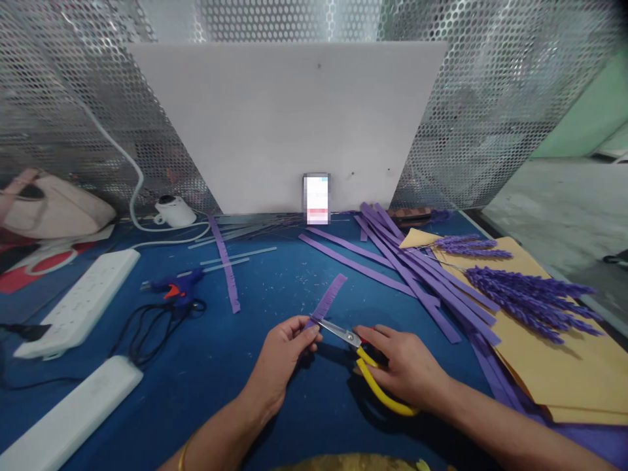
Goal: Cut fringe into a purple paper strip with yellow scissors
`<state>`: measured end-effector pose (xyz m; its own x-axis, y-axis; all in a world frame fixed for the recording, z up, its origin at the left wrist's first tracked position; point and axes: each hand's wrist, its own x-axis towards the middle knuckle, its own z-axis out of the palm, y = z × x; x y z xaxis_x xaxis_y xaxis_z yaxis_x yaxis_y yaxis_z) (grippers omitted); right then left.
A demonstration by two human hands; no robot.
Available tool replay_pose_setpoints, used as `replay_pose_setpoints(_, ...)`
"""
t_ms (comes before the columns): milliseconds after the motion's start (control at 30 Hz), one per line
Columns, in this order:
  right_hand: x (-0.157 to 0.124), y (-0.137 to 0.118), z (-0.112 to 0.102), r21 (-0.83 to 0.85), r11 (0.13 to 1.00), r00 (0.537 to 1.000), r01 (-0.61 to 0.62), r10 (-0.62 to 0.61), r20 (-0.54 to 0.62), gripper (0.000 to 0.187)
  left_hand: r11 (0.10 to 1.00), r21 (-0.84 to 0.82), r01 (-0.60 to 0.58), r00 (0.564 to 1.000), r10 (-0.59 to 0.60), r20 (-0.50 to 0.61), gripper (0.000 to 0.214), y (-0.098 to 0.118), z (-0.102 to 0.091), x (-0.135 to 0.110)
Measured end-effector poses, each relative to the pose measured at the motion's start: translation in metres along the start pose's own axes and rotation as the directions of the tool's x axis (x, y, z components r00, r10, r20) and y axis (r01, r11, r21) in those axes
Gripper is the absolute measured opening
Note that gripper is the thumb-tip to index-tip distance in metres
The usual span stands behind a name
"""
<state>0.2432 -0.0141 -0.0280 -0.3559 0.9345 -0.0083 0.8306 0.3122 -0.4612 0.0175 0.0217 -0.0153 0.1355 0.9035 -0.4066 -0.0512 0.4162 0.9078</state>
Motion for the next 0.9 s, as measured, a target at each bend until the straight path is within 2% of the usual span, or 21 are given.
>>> replay_pose_setpoints(900,0.001,-0.0017,-0.0023,-0.025,1.0,0.999,-0.011,0.012,0.052,0.049,1.0,0.0,0.029,1.0,-0.029,0.005,0.024,0.0019,-0.0001,0.0005)
